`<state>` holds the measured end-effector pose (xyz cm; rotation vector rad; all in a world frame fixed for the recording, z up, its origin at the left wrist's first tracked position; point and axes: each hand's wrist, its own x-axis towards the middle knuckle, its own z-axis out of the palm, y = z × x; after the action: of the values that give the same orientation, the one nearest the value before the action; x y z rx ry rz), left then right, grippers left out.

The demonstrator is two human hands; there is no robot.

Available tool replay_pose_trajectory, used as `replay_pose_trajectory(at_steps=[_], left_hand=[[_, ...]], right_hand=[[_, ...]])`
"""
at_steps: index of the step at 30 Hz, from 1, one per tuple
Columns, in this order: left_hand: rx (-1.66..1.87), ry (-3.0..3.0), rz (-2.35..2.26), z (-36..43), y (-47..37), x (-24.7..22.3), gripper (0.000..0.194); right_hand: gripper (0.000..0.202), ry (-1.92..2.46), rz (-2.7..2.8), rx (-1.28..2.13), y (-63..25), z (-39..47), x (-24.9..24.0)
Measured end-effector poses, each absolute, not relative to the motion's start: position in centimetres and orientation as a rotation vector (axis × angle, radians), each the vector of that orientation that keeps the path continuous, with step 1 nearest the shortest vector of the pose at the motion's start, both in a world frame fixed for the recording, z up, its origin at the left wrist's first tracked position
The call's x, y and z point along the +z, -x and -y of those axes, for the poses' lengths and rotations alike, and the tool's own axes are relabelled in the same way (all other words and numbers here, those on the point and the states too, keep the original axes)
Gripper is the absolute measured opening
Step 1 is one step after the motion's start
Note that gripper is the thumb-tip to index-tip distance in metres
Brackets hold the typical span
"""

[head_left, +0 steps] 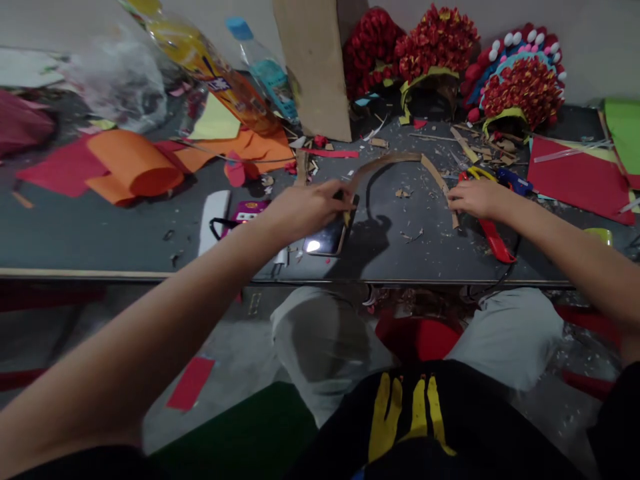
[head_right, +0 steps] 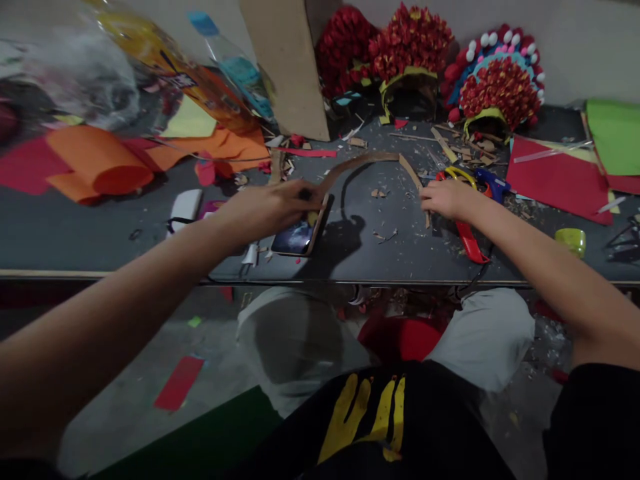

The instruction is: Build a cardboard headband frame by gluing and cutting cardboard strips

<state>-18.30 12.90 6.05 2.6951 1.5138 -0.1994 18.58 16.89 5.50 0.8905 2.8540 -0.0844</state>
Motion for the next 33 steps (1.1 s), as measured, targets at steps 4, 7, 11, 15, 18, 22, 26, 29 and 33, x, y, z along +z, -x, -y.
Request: replay_pose_trajectory(at_steps=[4, 7, 11, 15, 18, 22, 26, 29, 33], left_hand=[[0.007, -2.461, -1.105, -11.6, 15.9, 4.2, 0.031], [0.15, -2.343, -0.983, -10.8, 14.7, 2.5, 0.03], [0.163, -2.365, -1.041, -9.6, 13.5, 1.4, 0.031], [0.192, -2.444, -1.213, -8.4, 12.5, 0.7, 0.032], [0.213, -2.486, -1.375, -7.6, 12.3, 0.1, 0.037], [0.219, -2.592, -1.391, -6.9, 12.2, -0.4, 0.04], [0.351, -2.738, -1.363, -6.4, 11.7, -0.9, 0.038], [0.525, -2.835, -1.339, -6.0, 11.1, -1.3, 0.034], [0.647, -2.884, -1.347, -5.5, 10.4, -1.5, 0.032]], right_hand=[[0.024, -0.93, -2.805, -0.097, -16.1, -14.7, 4.1], [0.021, -1.005, -2.831, -0.255, -14.7, -12.6, 2.8], [0.015, -1.084, -2.898, -0.447, -14.1, -10.8, 1.4], [0.02, -1.21, -2.943, -0.548, -14.3, -10.3, 0.6], [0.025, -1.27, -2.988, -0.499, -14.7, -10.1, 0.1], [0.03, -1.294, -2.994, -0.424, -14.7, -9.7, 0.0], [0.03, -1.273, -2.962, -0.367, -14.0, -9.1, 0.3], [0.031, -1.297, -2.983, -0.295, -13.4, -8.6, 0.2], [0.029, -1.38, -3.02, -0.242, -13.0, -8.2, -0.5]])
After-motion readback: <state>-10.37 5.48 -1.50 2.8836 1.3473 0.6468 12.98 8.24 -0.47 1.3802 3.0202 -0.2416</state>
